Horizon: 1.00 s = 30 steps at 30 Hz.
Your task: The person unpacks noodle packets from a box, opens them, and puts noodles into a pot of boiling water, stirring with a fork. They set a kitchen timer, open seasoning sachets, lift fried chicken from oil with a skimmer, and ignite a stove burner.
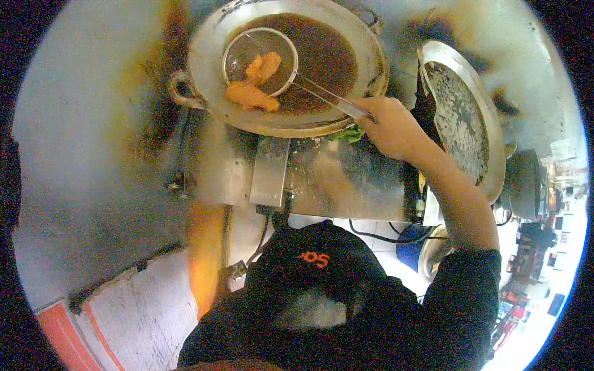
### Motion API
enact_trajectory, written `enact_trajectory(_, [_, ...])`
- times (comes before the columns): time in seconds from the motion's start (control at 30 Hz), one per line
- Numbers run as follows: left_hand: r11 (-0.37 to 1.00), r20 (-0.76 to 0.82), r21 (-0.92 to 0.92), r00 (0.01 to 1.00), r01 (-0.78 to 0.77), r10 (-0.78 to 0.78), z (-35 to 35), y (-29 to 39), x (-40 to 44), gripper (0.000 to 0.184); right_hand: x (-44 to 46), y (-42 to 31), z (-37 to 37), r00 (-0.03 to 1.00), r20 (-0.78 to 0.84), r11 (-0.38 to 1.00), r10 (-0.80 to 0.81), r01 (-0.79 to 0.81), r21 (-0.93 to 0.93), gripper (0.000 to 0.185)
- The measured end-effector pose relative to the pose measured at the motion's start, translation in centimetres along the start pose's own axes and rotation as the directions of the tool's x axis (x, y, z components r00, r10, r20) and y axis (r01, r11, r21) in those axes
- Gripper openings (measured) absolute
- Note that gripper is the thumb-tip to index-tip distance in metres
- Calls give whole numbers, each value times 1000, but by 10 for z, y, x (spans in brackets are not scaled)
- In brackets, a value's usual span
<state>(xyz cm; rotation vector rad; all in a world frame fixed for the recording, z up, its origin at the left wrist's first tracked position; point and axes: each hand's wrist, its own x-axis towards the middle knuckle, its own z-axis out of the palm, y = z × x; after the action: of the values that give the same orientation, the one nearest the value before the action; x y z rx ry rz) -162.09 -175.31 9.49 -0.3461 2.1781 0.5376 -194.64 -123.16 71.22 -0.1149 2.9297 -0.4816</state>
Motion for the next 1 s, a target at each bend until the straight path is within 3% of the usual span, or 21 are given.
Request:
enact_trajectory(0.13, [1000,-10,5,1000,-10,10,1,0,2,51,-16,3,12,996,-80,998,-29,25,-55,31])
enact_trajectory(0.2, [1000,-8,2,1000,-16,16,1,-3,2,51,-24,-1,18,979,-113,968,168,-185,-167,33])
enact_trajectory(0.23, [1000,-13,5,1000,-16,16,2,-3,2,51,-28,0,21,979,-106,967,174,-190,-168,33])
enact_trajectory(0.3, [1000,-13,3,1000,-23,23,2,-5,3,50,-35,7,31,979,-171,933,108,-159,-324,40])
enact_trajectory(0.43, [999,-22,0,999,-39,39,2,-8,6,50,-49,17,41,969,-241,920,60,-147,-364,46])
enact_trajectory(0.5, [999,-34,-8,998,-49,49,2,-11,9,49,-58,16,42,965,-252,864,71,-186,-468,53])
enact_trajectory(0.63, [978,-29,-206,999,-31,25,2,-12,9,47,-69,18,44,959,-279,865,38,-172,-471,58])
enact_trajectory(0.73, [949,-100,-316,994,15,-49,1,-10,8,46,-75,16,45,957,-278,841,84,-217,-495,61])
enact_trajectory(0.8, [921,-142,-387,985,41,-103,-2,-7,7,46,-79,22,45,946,-322,856,30,-191,-481,61])
enact_trajectory(0.83, [923,-141,-383,984,42,-104,-7,-3,6,46,-80,24,44,946,-321,857,33,-192,-478,61])
enact_trajectory(0.9, [990,-67,-129,995,65,-74,-21,6,2,47,-84,30,43,934,-356,889,13,-173,-423,60])
enact_trajectory(0.93, [991,-68,-122,995,60,-69,-28,10,-2,47,-85,32,42,933,-360,889,20,-182,-420,60])
enact_trajectory(1.0, [997,46,9,996,-74,74,-40,18,-7,41,-85,37,40,926,-377,885,23,-194,-423,56])
